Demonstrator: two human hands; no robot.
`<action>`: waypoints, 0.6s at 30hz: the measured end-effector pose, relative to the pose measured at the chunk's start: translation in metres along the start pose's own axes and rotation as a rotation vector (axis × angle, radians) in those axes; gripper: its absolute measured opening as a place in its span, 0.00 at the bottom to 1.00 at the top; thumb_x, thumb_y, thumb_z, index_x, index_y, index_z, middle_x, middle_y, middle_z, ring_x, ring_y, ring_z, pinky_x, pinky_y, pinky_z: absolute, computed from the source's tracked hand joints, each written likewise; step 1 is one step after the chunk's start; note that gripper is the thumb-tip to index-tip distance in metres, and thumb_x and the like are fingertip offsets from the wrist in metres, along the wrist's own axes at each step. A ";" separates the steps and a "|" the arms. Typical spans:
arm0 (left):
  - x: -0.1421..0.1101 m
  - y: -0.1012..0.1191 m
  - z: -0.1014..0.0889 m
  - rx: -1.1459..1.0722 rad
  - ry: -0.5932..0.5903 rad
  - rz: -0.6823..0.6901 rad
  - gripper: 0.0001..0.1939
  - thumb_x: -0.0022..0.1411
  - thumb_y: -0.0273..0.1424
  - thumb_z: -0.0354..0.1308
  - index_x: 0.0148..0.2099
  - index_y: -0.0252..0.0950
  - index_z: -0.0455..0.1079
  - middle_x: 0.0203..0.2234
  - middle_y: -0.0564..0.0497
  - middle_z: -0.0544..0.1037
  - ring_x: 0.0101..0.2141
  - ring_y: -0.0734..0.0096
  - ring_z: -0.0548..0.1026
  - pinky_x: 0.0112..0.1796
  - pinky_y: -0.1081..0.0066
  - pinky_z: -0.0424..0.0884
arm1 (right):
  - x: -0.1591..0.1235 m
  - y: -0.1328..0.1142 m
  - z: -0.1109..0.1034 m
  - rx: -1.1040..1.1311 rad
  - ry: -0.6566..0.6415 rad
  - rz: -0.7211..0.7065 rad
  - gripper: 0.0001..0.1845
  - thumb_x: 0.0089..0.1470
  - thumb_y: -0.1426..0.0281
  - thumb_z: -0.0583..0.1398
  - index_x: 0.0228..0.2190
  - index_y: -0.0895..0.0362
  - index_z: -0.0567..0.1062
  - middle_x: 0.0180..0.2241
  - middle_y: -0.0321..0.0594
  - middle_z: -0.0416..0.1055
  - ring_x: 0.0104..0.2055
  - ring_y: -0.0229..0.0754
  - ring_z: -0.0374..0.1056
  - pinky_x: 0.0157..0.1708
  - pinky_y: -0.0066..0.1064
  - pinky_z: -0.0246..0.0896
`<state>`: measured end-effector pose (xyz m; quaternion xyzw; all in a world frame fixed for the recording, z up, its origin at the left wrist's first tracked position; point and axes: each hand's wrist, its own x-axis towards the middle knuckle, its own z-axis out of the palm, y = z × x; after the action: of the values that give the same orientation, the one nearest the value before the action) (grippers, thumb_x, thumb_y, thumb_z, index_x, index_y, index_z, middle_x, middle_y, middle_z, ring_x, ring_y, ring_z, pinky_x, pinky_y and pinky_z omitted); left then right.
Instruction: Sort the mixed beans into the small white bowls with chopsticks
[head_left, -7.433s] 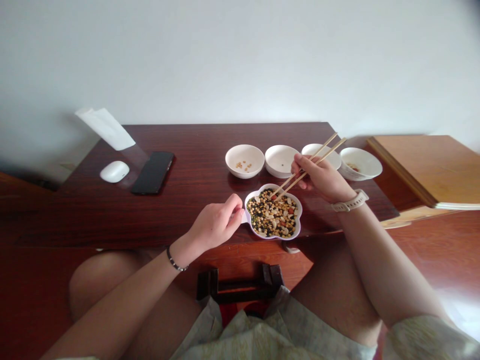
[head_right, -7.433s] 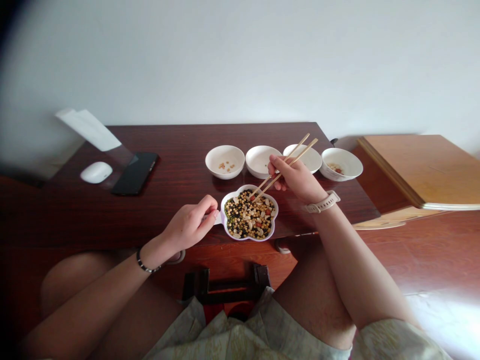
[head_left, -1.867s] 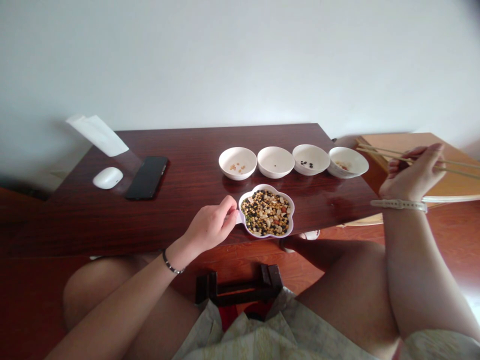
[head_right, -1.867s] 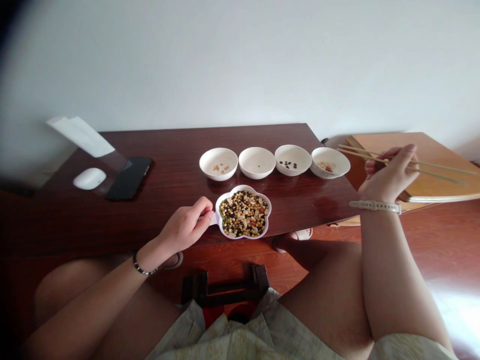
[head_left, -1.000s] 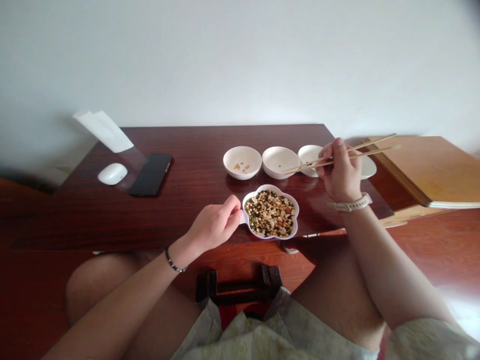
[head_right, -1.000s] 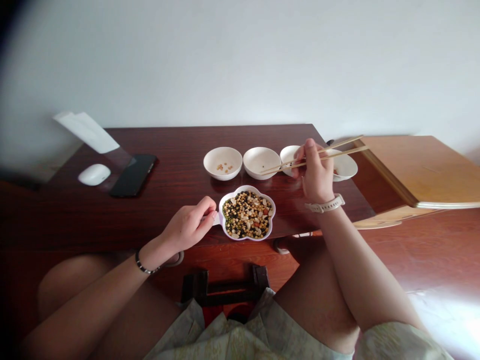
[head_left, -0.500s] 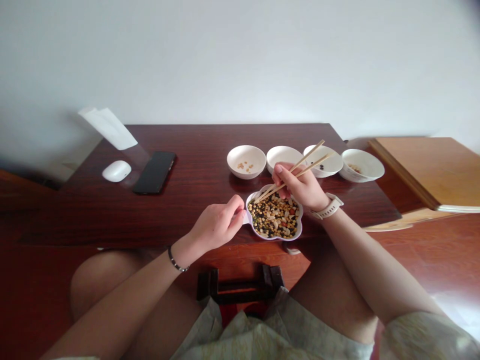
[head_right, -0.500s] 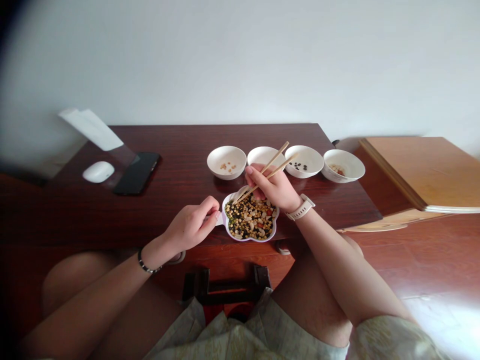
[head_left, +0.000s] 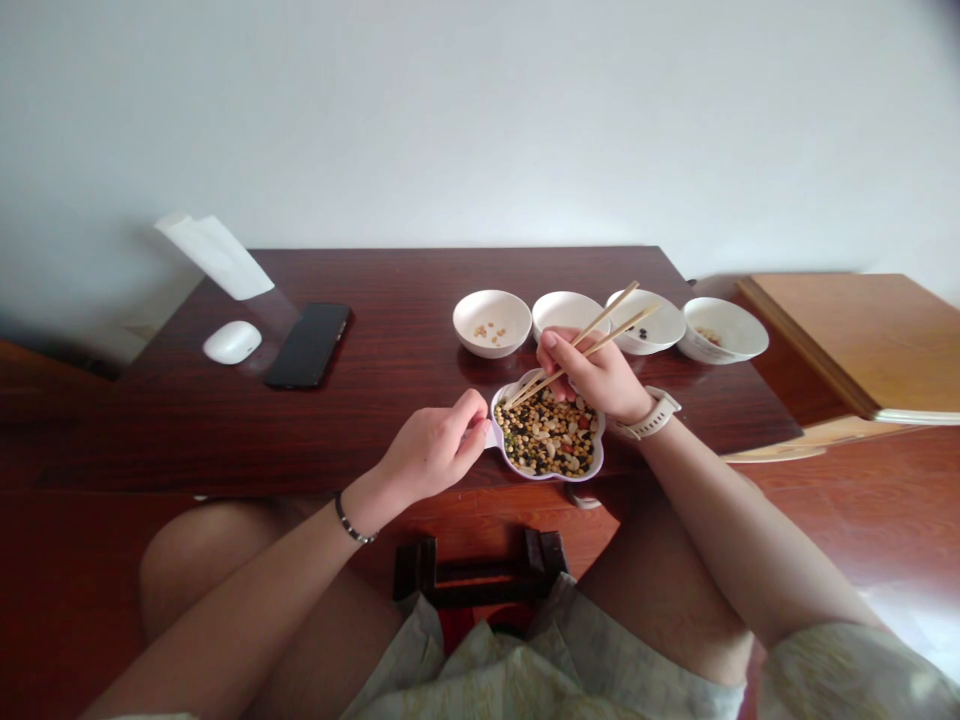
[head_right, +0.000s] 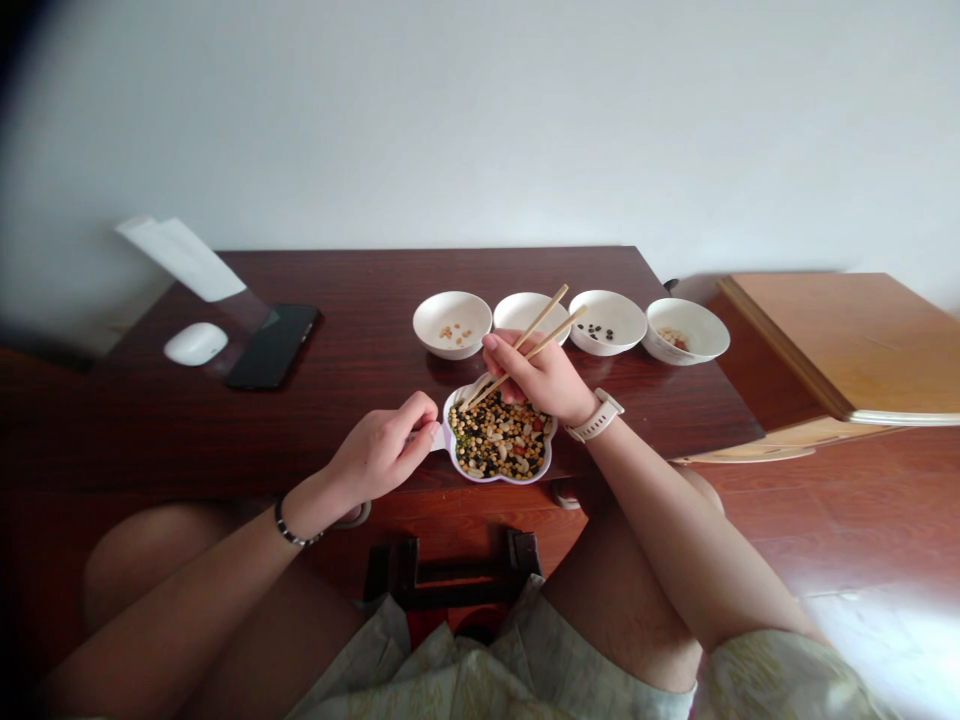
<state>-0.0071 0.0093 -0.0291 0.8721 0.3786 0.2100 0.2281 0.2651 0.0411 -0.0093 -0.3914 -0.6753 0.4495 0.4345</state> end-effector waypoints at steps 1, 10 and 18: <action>0.000 0.000 0.000 0.001 0.000 0.000 0.06 0.78 0.32 0.50 0.43 0.40 0.62 0.26 0.57 0.74 0.22 0.72 0.71 0.29 0.71 0.60 | 0.000 0.000 0.000 -0.002 0.000 -0.002 0.28 0.75 0.46 0.56 0.29 0.53 0.71 0.17 0.32 0.66 0.17 0.34 0.61 0.18 0.29 0.51; 0.000 0.000 0.000 -0.003 0.013 0.015 0.06 0.78 0.32 0.50 0.43 0.40 0.61 0.26 0.57 0.74 0.23 0.72 0.71 0.29 0.71 0.60 | 0.000 -0.002 0.000 -0.012 0.001 0.000 0.30 0.73 0.44 0.57 0.28 0.53 0.71 0.17 0.33 0.67 0.18 0.35 0.61 0.19 0.29 0.51; 0.000 0.001 0.000 0.000 0.012 0.010 0.06 0.78 0.31 0.50 0.43 0.40 0.62 0.26 0.57 0.74 0.23 0.72 0.71 0.29 0.71 0.60 | -0.001 -0.003 0.000 -0.025 0.004 -0.004 0.29 0.74 0.45 0.57 0.28 0.53 0.71 0.17 0.33 0.67 0.18 0.35 0.61 0.19 0.30 0.50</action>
<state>-0.0065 0.0093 -0.0285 0.8728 0.3754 0.2164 0.2248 0.2649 0.0387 -0.0066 -0.3965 -0.6808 0.4393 0.4316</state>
